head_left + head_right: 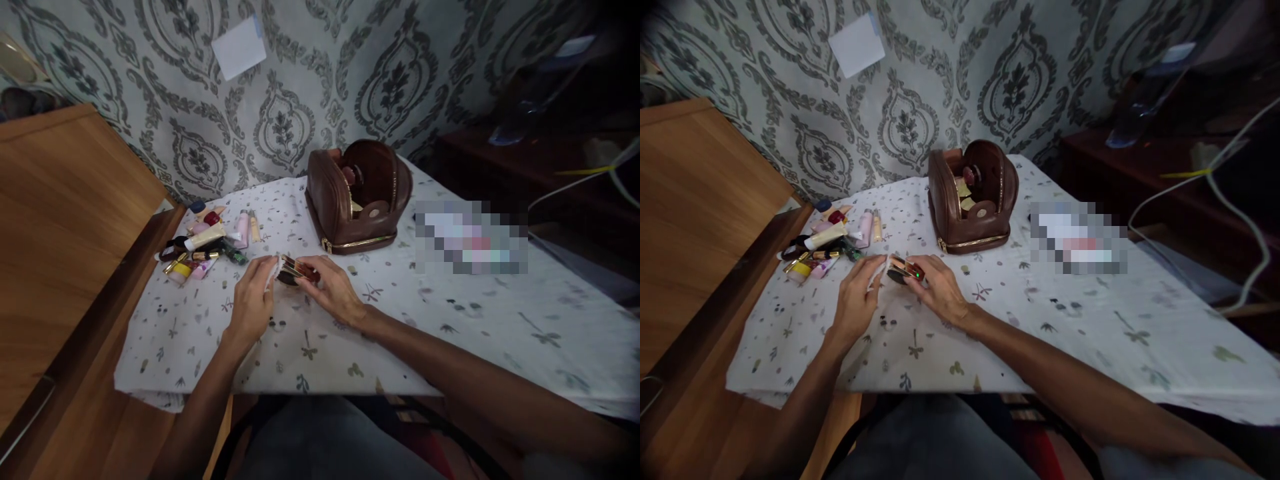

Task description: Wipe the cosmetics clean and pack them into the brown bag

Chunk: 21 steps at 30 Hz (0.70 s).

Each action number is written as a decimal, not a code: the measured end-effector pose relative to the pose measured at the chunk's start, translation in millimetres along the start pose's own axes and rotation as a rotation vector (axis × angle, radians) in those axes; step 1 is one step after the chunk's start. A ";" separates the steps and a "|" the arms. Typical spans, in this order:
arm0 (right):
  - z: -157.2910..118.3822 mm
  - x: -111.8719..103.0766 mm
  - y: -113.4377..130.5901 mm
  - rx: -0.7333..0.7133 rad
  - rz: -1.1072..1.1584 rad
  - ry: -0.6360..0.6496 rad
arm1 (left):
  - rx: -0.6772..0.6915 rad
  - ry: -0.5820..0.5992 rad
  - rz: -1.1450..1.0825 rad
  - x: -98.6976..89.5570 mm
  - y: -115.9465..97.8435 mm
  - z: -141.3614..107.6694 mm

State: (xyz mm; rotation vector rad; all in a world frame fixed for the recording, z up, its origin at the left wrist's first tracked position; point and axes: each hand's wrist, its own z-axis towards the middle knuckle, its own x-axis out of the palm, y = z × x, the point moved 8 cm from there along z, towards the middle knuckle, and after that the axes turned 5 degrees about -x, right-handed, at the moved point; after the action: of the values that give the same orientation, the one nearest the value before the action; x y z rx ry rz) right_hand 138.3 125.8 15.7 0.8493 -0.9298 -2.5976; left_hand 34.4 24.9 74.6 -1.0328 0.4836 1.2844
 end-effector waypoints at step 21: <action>-2.2 8.7 -5.9 0.093 0.169 -0.013 | 0.292 -0.123 0.349 15.0 -43.0 -16.4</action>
State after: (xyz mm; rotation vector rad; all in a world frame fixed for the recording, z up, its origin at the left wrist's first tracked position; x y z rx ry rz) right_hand 132.4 125.6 6.7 0.7422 -1.0839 -2.4358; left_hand 82.4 21.7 69.8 -0.6369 0.7556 1.5210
